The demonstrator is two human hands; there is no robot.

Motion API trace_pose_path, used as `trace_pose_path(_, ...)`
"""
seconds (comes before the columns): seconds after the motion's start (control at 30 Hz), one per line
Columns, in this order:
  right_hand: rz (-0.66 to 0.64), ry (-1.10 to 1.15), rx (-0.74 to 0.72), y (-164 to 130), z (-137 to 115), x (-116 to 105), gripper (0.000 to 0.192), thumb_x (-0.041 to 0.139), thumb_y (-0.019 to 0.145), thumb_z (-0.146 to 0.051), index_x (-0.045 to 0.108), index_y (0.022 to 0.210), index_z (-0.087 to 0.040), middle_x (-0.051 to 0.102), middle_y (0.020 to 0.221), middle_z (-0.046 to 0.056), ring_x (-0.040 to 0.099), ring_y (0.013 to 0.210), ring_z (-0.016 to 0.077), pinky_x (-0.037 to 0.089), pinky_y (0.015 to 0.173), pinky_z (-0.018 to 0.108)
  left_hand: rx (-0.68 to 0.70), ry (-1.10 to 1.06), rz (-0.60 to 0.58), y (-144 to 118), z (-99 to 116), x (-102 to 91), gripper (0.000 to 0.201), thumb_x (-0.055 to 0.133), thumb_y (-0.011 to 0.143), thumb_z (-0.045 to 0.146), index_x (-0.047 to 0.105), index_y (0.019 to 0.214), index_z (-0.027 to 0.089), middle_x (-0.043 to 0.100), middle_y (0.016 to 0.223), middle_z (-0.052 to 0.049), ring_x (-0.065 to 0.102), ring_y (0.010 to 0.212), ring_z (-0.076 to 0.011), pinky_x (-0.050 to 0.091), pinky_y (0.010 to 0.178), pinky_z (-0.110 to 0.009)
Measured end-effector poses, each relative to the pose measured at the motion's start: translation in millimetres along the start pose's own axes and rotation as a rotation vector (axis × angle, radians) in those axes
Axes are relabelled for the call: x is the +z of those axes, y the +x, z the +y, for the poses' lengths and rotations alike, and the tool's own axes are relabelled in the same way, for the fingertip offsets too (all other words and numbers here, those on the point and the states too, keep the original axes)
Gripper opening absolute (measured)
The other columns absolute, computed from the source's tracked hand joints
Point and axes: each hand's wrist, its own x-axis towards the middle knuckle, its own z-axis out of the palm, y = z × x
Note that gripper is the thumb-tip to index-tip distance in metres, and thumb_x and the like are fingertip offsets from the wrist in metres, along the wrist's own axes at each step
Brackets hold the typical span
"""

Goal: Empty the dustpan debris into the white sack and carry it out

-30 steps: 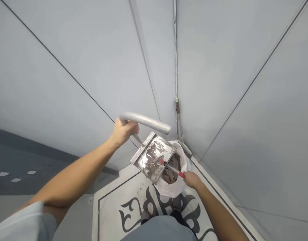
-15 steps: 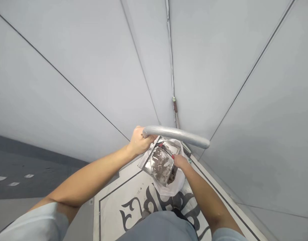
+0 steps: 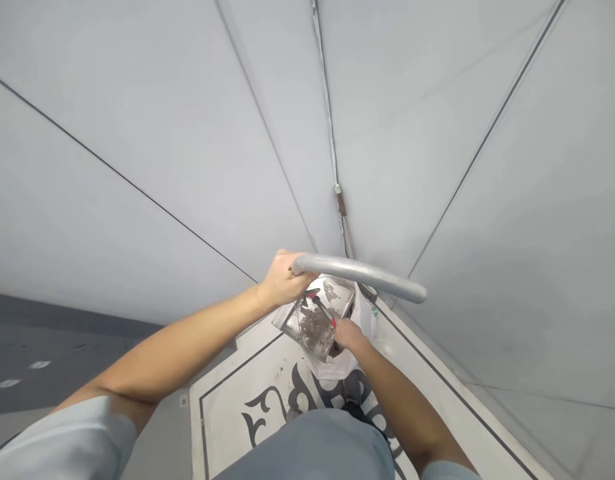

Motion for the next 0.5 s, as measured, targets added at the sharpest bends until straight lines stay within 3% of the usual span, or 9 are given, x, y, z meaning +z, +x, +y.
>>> trace_pose_path(0.13, -0.036, -0.059, -0.008, -1, -7, 15, 0.043, 0.041, 0.088, -0.014, 0.049, 0.130, -0.011, 0.067, 0.113, 0.021, 0.065, 0.103, 0.0310, 0.048, 0.079, 0.037, 0.062, 0.026, -0.003, 3, -7, 6.3, 0.035, 0.048, 0.081, 0.033, 0.036, 0.051, 0.020, 0.029, 0.045, 0.008, 0.023, 0.044, -0.0072, 0.027, 0.043, -0.021)
trace_pose_path(0.27, -0.124, -0.141, -0.014, -27, 25, 36, 0.047, 0.044, 0.085, -0.010, 0.050, 0.132, -0.011, 0.067, 0.108, 0.021, 0.066, 0.099, 0.0323, 0.049, 0.076, 0.038, 0.087, 0.061, 0.005, 4, -19, 6.7, 0.032, 0.048, 0.080, 0.030, 0.037, 0.052, 0.020, 0.029, 0.046, 0.008, 0.023, 0.044, -0.0077, 0.026, 0.042, -0.021)
trace_pose_path(0.37, -0.134, -0.184, -0.024, -31, 45, 35, 0.044, 0.044, 0.085, -0.010, 0.053, 0.128, -0.011, 0.067, 0.106, 0.022, 0.066, 0.098, 0.0339, 0.049, 0.075, 0.039, 0.086, 0.055, -0.008, 5, -22, 9.0, 0.031, 0.047, 0.080, 0.028, 0.037, 0.052, 0.021, 0.030, 0.046, 0.008, 0.024, 0.044, -0.0079, 0.028, 0.043, -0.020)
trace_pose_path(0.5, -0.099, -0.195, -0.100, -11, 37, 26, 0.048, 0.042, 0.088, -0.017, 0.047, 0.135, -0.014, 0.066, 0.108, 0.021, 0.065, 0.099, 0.0356, 0.050, 0.077, 0.043, 0.058, 0.057, -0.040, 8, -18, 15.0, 0.031, 0.046, 0.079, 0.029, 0.034, 0.052, 0.021, 0.028, 0.046, 0.008, 0.023, 0.044, -0.0082, 0.027, 0.043, -0.022)
